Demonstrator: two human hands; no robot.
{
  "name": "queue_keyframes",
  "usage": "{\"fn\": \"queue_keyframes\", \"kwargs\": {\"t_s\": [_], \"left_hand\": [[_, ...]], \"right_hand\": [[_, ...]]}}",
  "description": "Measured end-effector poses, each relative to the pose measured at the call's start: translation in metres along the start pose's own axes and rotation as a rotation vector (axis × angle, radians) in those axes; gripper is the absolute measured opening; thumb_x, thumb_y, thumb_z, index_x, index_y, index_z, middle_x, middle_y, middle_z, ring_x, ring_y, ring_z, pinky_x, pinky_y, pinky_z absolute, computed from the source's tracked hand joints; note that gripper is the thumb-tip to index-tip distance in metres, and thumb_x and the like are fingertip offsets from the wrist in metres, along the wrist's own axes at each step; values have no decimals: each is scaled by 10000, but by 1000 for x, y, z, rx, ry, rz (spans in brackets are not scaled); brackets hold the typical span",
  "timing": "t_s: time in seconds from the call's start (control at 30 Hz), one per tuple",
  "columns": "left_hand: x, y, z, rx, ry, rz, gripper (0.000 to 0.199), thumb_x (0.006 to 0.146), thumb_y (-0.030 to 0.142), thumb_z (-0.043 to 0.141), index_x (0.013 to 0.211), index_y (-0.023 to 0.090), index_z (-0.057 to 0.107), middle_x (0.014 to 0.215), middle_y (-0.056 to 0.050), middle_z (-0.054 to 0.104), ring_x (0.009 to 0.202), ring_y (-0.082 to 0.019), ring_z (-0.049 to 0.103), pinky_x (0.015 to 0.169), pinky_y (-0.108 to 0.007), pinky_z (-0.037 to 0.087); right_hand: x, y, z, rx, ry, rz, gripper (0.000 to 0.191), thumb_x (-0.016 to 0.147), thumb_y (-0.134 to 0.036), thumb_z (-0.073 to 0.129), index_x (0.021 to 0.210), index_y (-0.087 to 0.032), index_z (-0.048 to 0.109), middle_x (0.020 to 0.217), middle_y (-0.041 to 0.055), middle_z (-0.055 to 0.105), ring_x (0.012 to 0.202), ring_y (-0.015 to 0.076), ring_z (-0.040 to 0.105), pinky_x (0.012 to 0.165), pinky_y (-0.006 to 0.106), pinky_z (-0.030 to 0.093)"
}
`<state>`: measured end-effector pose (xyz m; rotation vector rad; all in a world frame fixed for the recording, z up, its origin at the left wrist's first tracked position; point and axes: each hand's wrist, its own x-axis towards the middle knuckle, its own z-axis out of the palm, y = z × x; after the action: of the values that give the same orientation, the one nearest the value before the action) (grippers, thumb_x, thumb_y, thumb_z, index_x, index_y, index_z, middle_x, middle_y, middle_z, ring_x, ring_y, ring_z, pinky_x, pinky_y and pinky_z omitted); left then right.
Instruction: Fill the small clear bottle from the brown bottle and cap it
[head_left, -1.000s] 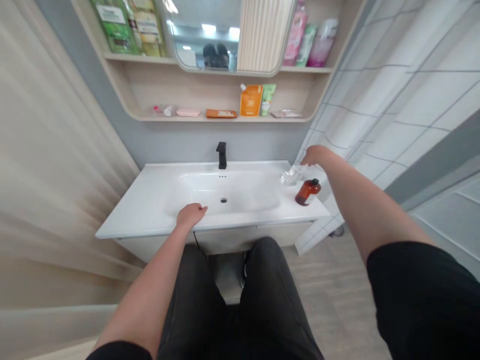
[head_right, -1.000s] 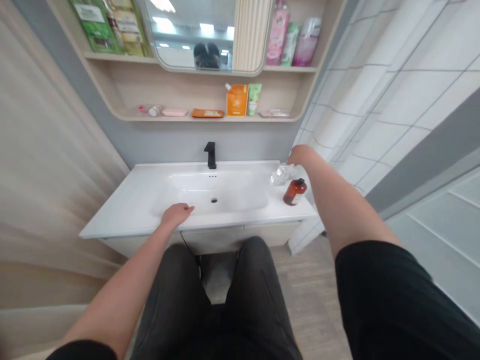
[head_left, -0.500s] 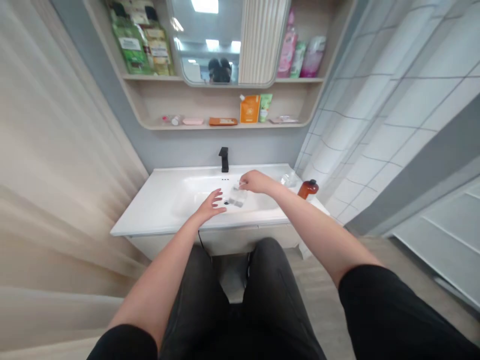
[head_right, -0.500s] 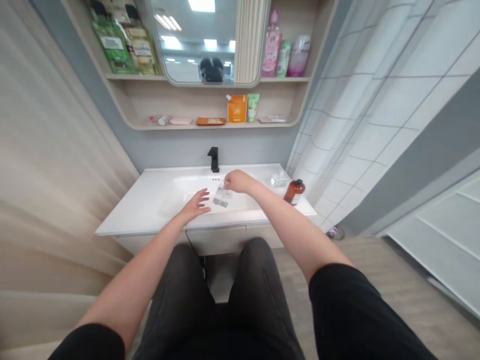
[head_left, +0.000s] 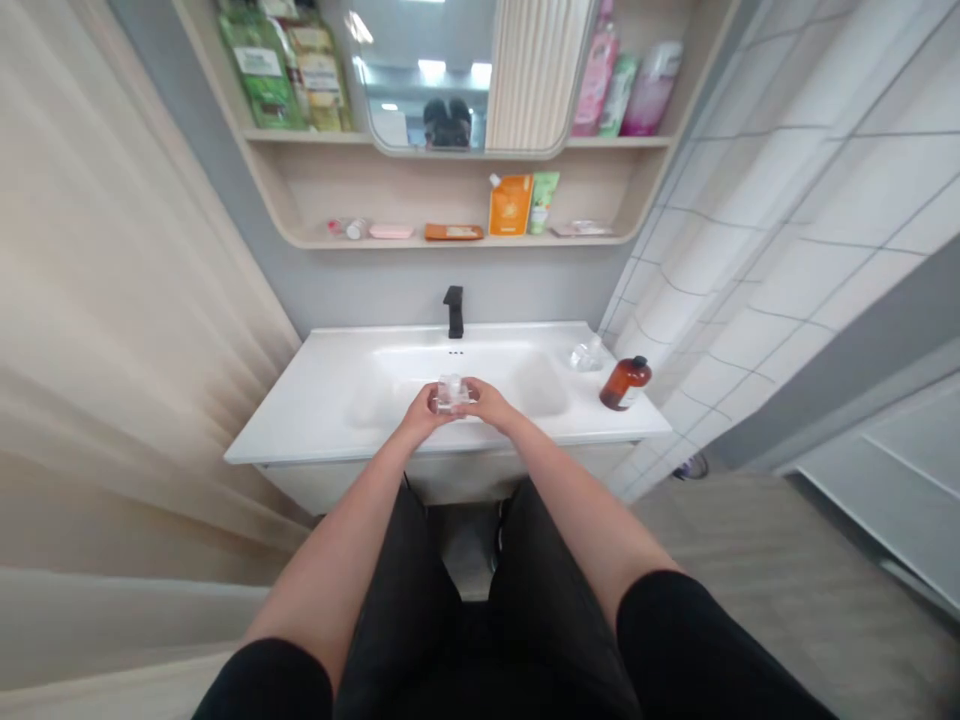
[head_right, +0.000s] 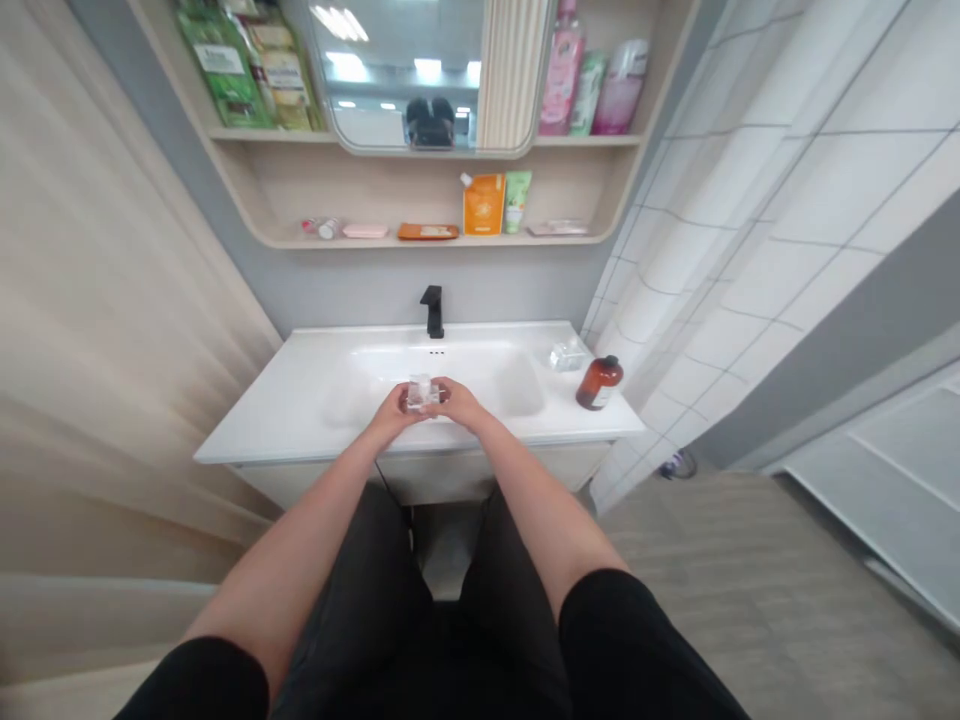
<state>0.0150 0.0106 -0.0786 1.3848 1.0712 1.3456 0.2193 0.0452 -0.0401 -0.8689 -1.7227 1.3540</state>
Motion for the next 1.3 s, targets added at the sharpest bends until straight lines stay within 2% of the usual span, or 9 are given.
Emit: {"fn": "queue_keyframes", "kwargs": {"t_s": [0.13,0.2,0.27,0.43,0.63,0.93,1.3], "left_hand": [[1,3,-5,-31,-3,-13,767,715,392,817,1440,252,610,1497,-115,658,1457,-336,579,1221,-473,454],[2,6,-5,-26,20,-11,680,798,424,745,1446,253,635,1546,-106,642,1495,-320,548,1246,-453,426],[4,9,-1,4,12,-27,624,835,448,731,1421,242,674,1516,-102,671,1450,-313,582,1233,-442,434],[8,9,14,26,-21,-36,552,753,468,845,1236,211,772,1383,-116,728,1288,-308,666,1163,-438,483],[3,10,10,-56,-36,-46,476,758,529,861,1092,191,823,1362,-115,736,1258,-311,666,1111,-418,507],[0,13,11,-89,-24,11,423,710,481,950,1028,216,863,1224,-94,783,1140,-294,701,1081,-446,524],[2,9,15,-100,86,-26,499,604,414,999,1007,204,794,1103,-79,808,1028,-273,730,993,-436,555]], "right_hand": [[-2,20,5,47,82,12,617,576,-369,981,1113,-229,711,1056,28,776,991,231,715,936,371,583],[0,25,5,65,94,21,597,576,-371,972,1092,-232,708,1031,18,765,967,224,707,914,362,580],[1,29,3,70,71,15,587,584,-379,965,1091,-239,706,1016,7,757,957,219,697,910,360,576],[-2,29,3,34,16,-9,688,560,-376,984,1175,-245,706,1067,-1,756,984,208,668,933,346,557],[-2,30,4,57,-29,16,714,540,-374,1005,1177,-237,711,1039,-2,752,941,207,659,879,332,562],[0,38,2,68,-56,-74,730,554,-359,1019,1214,-227,736,1116,28,769,989,216,686,965,360,544],[-1,36,5,48,-56,-92,771,565,-376,1034,1266,-237,742,1216,60,785,1055,242,723,992,385,566]]}}
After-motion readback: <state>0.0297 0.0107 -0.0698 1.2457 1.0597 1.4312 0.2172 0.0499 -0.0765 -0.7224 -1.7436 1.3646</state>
